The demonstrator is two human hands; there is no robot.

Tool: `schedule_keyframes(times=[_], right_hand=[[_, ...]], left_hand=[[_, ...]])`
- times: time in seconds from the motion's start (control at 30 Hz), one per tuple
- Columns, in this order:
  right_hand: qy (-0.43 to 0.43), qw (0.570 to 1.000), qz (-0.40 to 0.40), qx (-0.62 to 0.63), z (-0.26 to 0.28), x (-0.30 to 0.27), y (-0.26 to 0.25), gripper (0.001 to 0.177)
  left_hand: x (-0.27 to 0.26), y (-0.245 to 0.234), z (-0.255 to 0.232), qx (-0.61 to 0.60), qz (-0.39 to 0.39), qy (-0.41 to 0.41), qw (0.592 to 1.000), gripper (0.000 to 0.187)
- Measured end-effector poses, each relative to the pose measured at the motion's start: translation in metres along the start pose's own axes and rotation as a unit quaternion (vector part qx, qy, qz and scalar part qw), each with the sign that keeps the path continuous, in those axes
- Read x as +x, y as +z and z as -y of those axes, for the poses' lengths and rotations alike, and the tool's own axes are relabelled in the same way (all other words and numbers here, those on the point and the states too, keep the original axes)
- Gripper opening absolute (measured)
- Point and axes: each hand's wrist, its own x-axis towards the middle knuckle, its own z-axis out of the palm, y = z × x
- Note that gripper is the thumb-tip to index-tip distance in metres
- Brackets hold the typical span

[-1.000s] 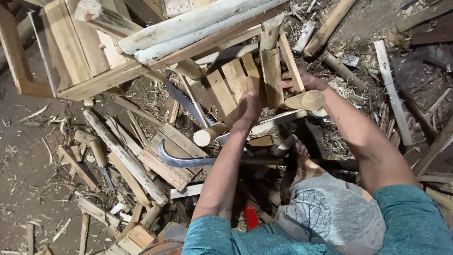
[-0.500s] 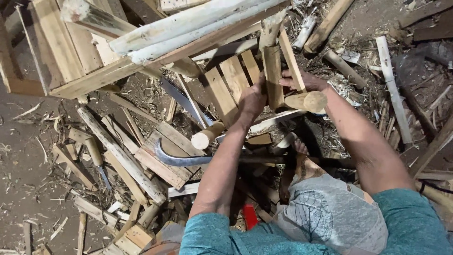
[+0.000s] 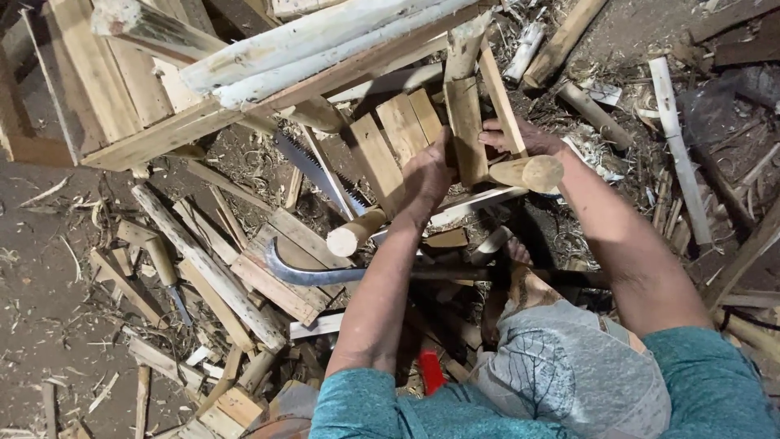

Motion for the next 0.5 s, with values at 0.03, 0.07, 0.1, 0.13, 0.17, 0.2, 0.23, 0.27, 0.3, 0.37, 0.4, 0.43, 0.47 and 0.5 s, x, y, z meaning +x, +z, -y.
schedule_keyframes(times=[0.03,0.07,0.1,0.13,0.17,0.2,0.23,0.27,0.3,0.37,0.4,0.43,0.47,0.5], right_hand=[[0.011,1.000,-0.017,-0.010,0.000,0.002,0.002,0.050],[0.023,0.999,-0.035,-0.020,0.000,0.004,0.004,0.063],[0.023,0.999,-0.035,-0.019,-0.001,0.006,0.005,0.063],[0.037,0.998,-0.039,-0.026,-0.001,0.008,0.005,0.066],[0.051,0.997,-0.042,-0.032,-0.001,0.011,0.006,0.068],[0.051,0.997,-0.042,-0.032,0.001,0.008,0.009,0.068],[0.052,0.998,-0.042,-0.015,0.004,0.004,0.012,0.073],[0.054,0.998,-0.042,0.001,0.006,0.001,0.014,0.081],[0.054,0.998,-0.042,0.001,0.003,0.004,0.017,0.081],[0.038,0.994,-0.087,0.058,-0.004,0.009,0.021,0.063],[0.038,0.994,-0.087,0.058,0.009,0.003,0.022,0.063],[0.041,0.994,-0.077,0.064,0.022,-0.002,0.023,0.064],[0.046,0.994,-0.066,0.071,0.034,-0.007,0.025,0.065],[0.048,0.994,-0.066,0.072,0.033,-0.007,0.025,0.065]], left_hand=[[0.000,-0.020,-0.003,-0.040,0.045,0.000,0.998,0.083],[-0.001,-0.040,-0.007,-0.081,0.091,0.000,0.993,0.091],[-0.001,-0.040,-0.001,-0.081,0.092,0.000,0.992,0.091],[-0.002,-0.039,0.004,0.313,-0.072,0.120,0.939,0.062],[-0.003,-0.039,0.010,0.644,-0.220,0.217,0.700,0.043],[-0.005,-0.042,0.007,0.644,-0.220,0.218,0.699,0.043],[-0.008,-0.045,0.004,0.653,-0.221,0.196,0.698,0.046],[-0.011,-0.047,0.000,0.660,-0.222,0.173,0.696,0.048],[-0.006,-0.036,0.003,0.660,-0.222,0.173,0.697,0.048],[0.003,-0.014,0.007,0.600,-0.247,0.173,0.741,0.043],[0.002,-0.009,0.008,0.600,-0.247,0.174,0.741,0.043],[0.001,-0.004,0.009,0.352,-0.174,0.108,0.913,0.063],[-0.001,0.002,0.011,0.068,-0.082,0.031,0.994,0.098],[0.002,0.006,0.013,0.069,-0.080,0.031,0.994,0.098]])
